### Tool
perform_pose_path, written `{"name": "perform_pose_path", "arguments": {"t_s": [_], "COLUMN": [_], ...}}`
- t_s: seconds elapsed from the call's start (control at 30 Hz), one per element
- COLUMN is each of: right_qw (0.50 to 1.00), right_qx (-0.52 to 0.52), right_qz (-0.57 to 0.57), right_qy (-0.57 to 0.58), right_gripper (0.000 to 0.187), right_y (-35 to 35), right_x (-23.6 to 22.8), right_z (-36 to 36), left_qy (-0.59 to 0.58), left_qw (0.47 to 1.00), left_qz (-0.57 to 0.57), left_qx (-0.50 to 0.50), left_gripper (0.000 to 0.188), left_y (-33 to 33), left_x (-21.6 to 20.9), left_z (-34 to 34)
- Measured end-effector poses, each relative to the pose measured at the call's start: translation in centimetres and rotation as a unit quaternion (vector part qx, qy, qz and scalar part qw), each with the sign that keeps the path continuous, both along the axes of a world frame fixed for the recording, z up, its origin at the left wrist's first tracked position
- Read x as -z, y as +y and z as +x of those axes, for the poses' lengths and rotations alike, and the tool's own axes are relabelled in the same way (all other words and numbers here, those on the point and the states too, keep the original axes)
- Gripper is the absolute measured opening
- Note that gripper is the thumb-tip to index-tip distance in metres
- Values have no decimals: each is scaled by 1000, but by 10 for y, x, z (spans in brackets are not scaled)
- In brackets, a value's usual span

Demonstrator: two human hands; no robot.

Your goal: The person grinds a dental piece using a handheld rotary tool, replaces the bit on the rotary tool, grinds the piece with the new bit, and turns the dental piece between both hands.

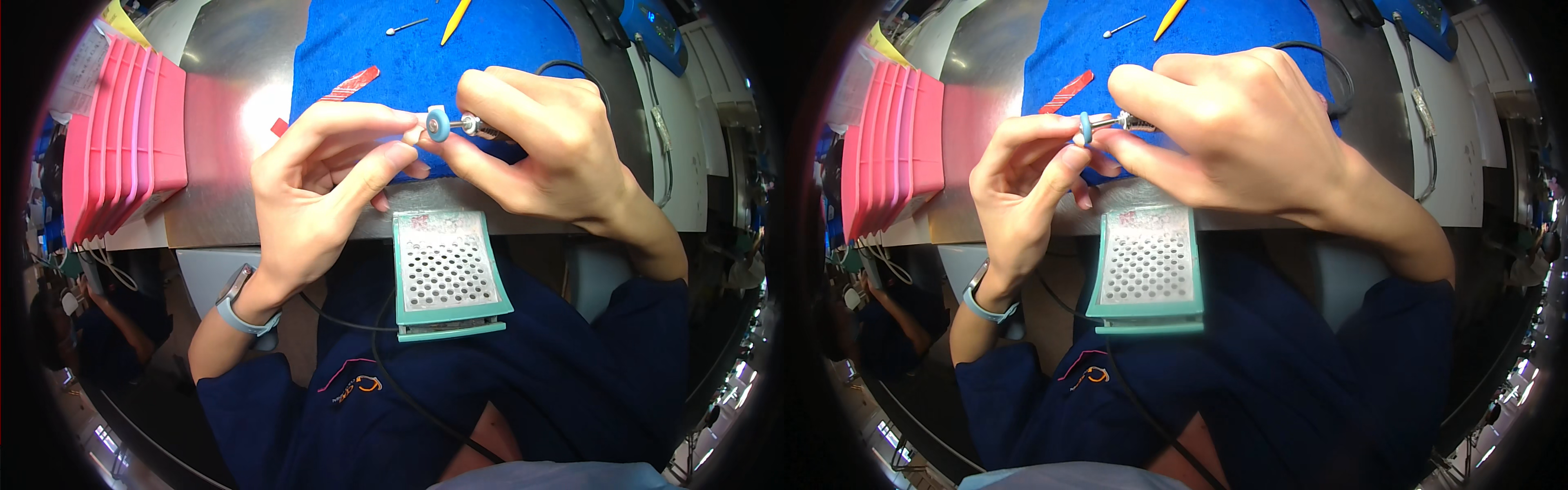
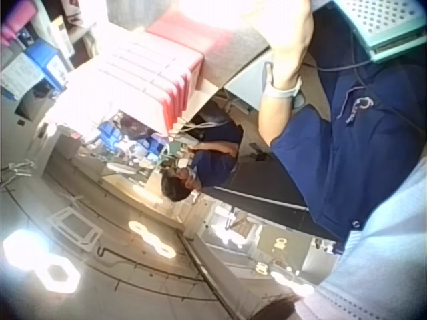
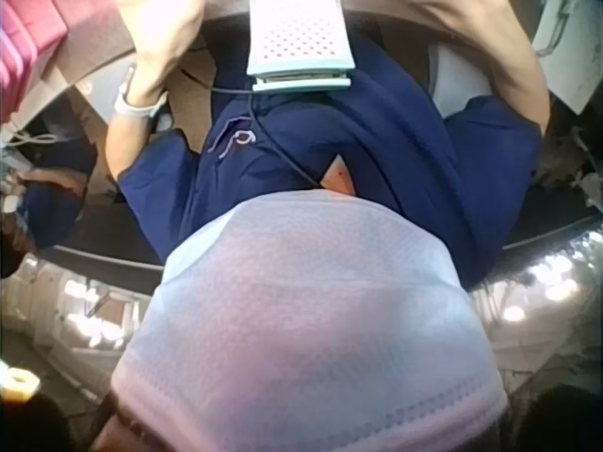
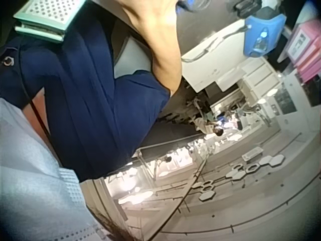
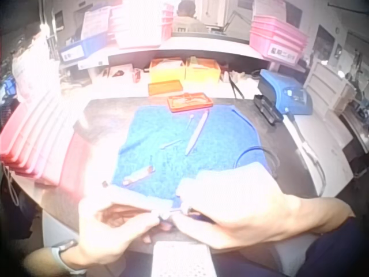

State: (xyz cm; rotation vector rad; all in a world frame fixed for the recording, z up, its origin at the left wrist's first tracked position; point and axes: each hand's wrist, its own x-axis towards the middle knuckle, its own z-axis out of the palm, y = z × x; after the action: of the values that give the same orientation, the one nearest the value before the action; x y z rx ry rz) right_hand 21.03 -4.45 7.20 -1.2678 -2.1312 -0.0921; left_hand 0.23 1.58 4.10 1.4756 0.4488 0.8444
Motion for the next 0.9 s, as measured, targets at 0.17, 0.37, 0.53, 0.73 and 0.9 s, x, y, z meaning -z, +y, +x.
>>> {"name": "perform_pose_path", "arguments": {"t_s": [0.17,0.37,0.53,0.73,0.9], "right_qw": [999,997,996,996,996], "right_qx": [20,32,39,42,48], "right_qz": [6,8,5,4,-6], "right_qy": [-43,-75,-83,-81,-71], "right_gripper": [26,29,30,29,25], "right_y": [-1,-3,-4,-7,-6], "right_x": [-1,-3,-2,-2,-4], "right_z": [0,0,-1,-4,-6], "left_qy": [21,-1,-20,-37,-45], "left_qw": [1000,1000,1000,999,999], "left_qz": [0,11,6,-26,-25], "left_qx": [-8,-11,-8,11,9], "left_gripper": [21,17,14,9,8], "left_y": [1,0,1,1,1], "left_x": [-2,-1,4,4,5], "left_z": [-1,-2,-4,-4,-2]}}
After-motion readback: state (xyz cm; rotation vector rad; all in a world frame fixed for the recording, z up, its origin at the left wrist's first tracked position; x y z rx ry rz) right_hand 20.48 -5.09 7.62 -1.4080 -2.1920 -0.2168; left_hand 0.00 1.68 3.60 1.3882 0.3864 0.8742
